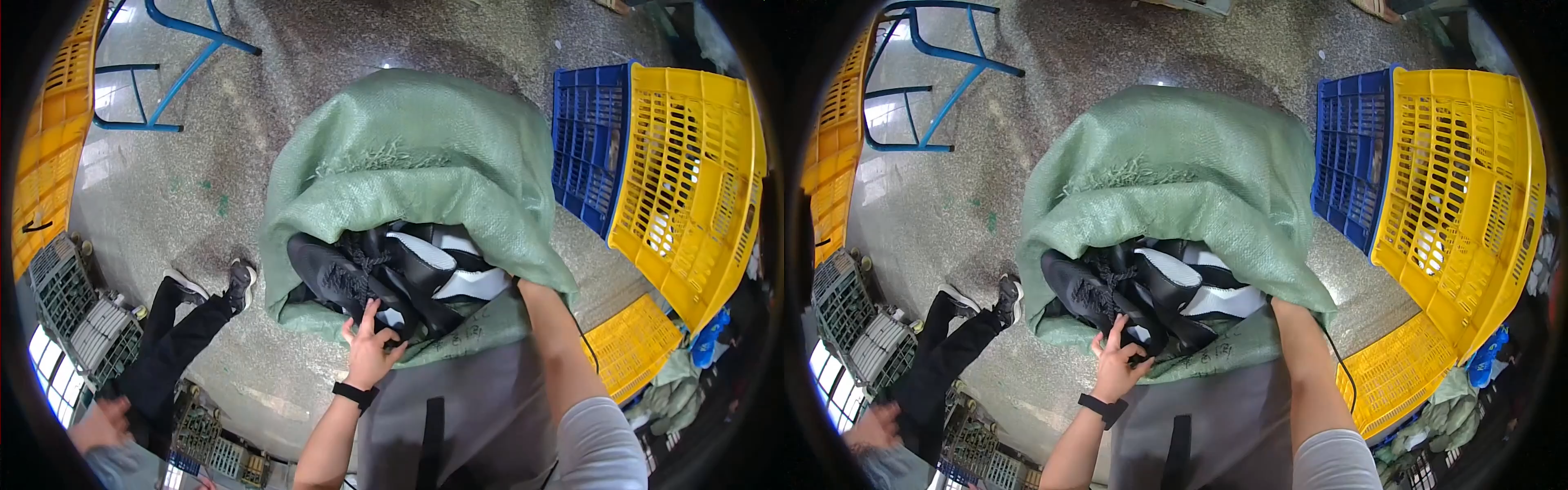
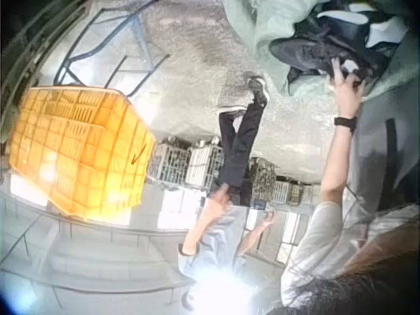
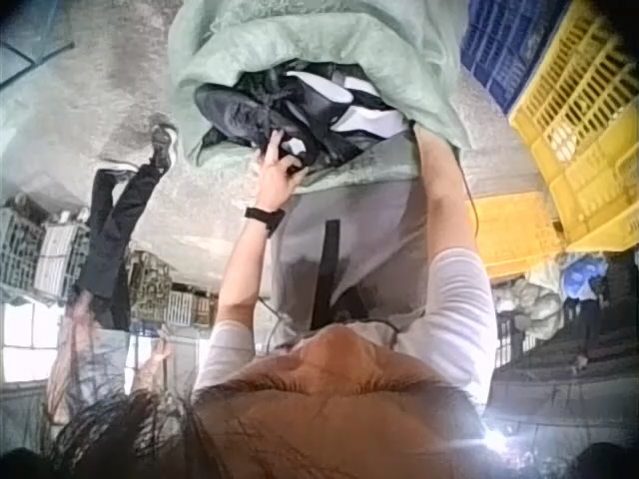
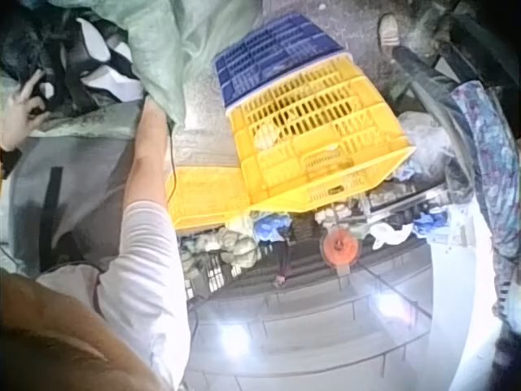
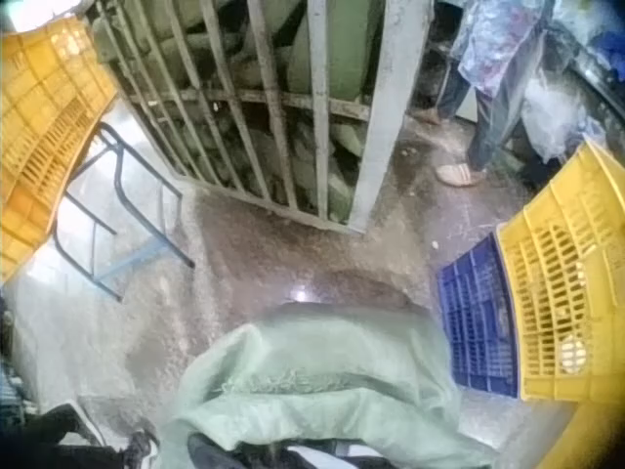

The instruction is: Transferring and sorting shoes from a large bag into various plastic crates and handling packaged components in a warehouse.

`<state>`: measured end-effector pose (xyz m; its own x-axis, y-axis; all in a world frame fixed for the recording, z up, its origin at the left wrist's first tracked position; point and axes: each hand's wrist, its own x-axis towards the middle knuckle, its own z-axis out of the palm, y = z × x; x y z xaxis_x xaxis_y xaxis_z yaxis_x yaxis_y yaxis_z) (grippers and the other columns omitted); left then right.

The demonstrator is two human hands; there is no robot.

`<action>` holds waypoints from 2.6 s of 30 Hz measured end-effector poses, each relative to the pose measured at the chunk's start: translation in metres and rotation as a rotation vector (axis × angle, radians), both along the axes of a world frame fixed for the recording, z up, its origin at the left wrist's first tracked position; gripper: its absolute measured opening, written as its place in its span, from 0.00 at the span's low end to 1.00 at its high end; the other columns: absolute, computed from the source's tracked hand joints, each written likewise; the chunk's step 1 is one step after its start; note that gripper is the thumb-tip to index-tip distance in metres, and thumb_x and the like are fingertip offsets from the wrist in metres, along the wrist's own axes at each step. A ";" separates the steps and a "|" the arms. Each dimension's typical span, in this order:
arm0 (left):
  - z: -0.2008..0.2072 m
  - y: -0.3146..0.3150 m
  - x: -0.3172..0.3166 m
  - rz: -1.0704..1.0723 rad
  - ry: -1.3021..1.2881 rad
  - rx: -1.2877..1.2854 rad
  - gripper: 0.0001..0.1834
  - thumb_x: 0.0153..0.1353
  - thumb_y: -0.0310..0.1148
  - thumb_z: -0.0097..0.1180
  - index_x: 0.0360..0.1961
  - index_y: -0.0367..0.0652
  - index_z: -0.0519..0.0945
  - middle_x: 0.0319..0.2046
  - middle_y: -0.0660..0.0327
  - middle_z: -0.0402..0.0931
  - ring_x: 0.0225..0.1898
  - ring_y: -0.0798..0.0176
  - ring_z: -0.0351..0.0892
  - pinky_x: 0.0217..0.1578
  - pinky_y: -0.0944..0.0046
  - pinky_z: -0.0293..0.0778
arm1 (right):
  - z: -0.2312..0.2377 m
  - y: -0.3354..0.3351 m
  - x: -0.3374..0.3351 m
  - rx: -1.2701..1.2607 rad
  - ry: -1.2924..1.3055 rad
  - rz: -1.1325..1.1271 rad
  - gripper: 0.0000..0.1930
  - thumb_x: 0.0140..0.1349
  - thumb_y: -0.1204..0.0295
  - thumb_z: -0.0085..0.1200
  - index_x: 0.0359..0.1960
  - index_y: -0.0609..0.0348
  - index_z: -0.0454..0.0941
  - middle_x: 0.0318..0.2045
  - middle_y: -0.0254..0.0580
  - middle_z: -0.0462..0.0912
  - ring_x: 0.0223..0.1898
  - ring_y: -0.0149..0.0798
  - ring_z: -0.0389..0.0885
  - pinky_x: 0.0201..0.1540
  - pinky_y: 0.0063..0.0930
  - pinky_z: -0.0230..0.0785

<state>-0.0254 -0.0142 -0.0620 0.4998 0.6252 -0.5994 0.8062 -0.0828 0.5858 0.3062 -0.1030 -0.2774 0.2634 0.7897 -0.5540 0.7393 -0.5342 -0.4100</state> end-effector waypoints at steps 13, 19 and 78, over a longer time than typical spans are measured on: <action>0.005 0.001 0.012 0.029 -0.070 -0.002 0.10 0.38 0.37 0.66 0.21 0.48 0.79 0.58 0.50 0.59 0.61 0.54 0.57 0.54 0.43 0.44 | -0.006 0.065 0.044 -0.005 0.937 -1.149 0.18 0.64 0.59 0.40 0.43 0.61 0.72 0.38 0.39 0.79 0.33 0.39 0.76 0.40 0.34 0.67; -0.001 0.000 0.017 0.060 -0.111 0.015 0.09 0.37 0.36 0.66 0.19 0.47 0.78 0.58 0.52 0.59 0.61 0.53 0.57 0.54 0.42 0.43 | 0.000 0.064 0.041 0.252 0.465 -0.110 0.25 0.59 0.53 0.44 0.55 0.51 0.66 0.55 0.44 0.68 0.56 0.46 0.64 0.60 0.33 0.53; 0.214 0.066 0.027 0.623 -0.424 -0.346 0.17 0.63 0.39 0.47 0.34 0.32 0.78 0.30 0.65 0.77 0.32 0.71 0.71 0.36 0.70 0.68 | 0.454 0.064 0.040 0.544 1.237 -1.060 0.27 0.52 0.69 0.57 0.53 0.62 0.61 0.44 0.43 0.73 0.47 0.39 0.72 0.52 0.33 0.64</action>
<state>0.0018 0.0520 0.1517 0.3497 0.6772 -0.6473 0.3502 0.5464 0.7608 0.3462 -0.0386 0.1765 0.4095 0.7183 -0.5624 -0.6891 -0.1605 -0.7066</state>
